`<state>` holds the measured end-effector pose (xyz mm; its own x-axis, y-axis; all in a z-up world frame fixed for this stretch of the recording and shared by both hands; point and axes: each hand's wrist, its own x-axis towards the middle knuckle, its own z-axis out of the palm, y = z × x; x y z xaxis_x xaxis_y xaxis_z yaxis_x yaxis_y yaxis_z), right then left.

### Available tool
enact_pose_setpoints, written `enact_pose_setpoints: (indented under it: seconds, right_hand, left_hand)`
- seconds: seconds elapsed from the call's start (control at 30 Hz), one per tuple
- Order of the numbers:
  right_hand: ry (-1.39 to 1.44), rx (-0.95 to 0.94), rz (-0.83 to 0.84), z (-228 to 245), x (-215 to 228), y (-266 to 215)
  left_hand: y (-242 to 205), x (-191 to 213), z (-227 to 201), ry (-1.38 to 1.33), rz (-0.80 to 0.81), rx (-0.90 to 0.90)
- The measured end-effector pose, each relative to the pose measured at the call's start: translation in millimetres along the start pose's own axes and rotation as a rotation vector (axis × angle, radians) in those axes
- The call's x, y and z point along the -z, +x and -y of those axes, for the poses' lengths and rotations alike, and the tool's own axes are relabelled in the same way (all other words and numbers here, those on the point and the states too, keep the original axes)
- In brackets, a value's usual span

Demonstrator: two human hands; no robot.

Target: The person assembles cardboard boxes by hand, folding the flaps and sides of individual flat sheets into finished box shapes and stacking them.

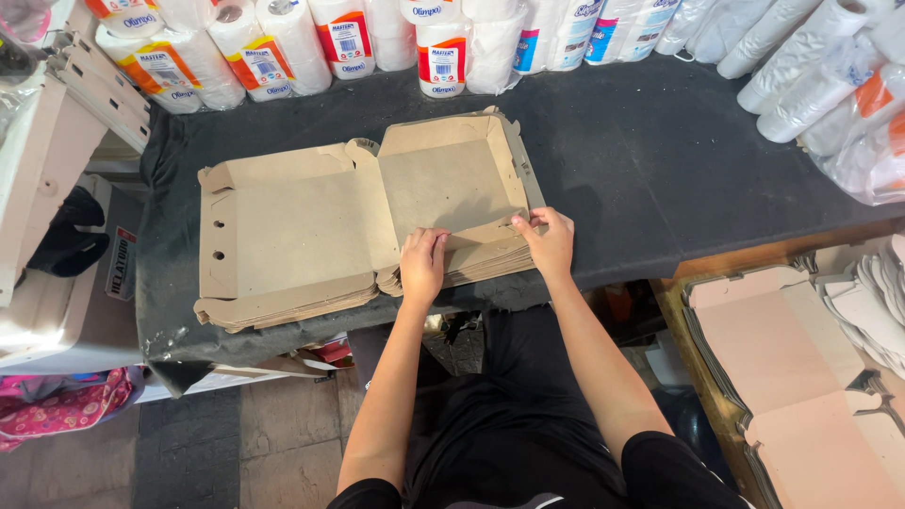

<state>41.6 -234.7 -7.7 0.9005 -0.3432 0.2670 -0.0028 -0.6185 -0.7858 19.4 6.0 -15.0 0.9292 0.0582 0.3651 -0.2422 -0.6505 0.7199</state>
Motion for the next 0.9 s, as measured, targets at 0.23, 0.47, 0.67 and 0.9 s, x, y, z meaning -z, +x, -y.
enact_pose_setpoints:
  seconds: [0.23,0.47,0.67,0.9]
  right_hand:
    - [-0.058,-0.038,-0.065,14,-5,-8]
    - [-0.069,-0.028,-0.114,-1,-20,-9]
    - [-0.075,0.001,-0.121,-10,-24,-9]
    - [-0.117,-0.077,0.036,0,-5,-12]
  left_hand:
    - [-3,5,-2,0.035,0.035,-0.02]
    - [-5,3,9,0.062,0.062,-0.048]
    - [-7,6,5,0.061,0.05,-0.082]
    - [-10,5,0,0.045,-0.011,-0.099]
